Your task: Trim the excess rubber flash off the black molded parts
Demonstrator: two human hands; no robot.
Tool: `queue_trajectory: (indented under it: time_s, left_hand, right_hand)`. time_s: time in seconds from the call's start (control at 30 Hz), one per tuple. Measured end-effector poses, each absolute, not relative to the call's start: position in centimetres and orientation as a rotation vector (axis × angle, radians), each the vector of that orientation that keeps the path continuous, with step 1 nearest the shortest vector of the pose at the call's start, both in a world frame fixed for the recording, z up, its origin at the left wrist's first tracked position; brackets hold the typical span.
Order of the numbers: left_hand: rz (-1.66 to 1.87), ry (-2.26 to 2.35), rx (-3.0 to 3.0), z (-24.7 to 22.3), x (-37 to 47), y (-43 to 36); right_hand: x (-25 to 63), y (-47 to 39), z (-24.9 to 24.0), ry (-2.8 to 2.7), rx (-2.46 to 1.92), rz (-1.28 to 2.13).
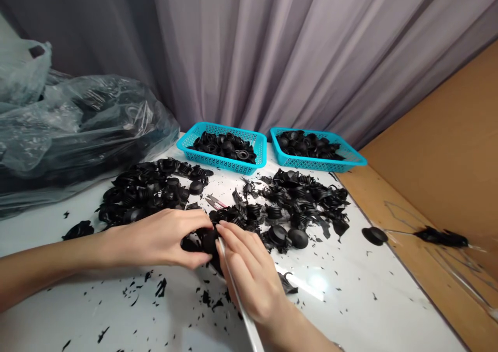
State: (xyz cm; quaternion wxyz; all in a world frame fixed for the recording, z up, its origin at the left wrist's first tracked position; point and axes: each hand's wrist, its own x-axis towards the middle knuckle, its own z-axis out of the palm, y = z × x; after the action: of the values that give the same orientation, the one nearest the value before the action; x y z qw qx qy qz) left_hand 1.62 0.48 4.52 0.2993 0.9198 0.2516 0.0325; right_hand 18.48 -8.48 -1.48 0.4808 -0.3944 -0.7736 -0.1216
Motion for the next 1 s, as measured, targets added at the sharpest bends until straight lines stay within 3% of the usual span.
queue_trajectory:
  time_s: [0.57,0.83,1.0]
  left_hand:
    - [0.202,0.732,2.413,2.9,1.6,0.0]
    - [0.112,0.787,2.070,3.6,1.1,1.8]
    - [0.035,0.784,2.043,4.4,1.1,2.6]
  right_hand:
    - [17.8,-8.7,-2.1,-1.712,-1.032,-0.310]
    - [18.4,-8.5,-2.2,-1.558,-1.280,0.235]
    - [19.2,-6.5,-1.7,-1.861,-1.130,0.189]
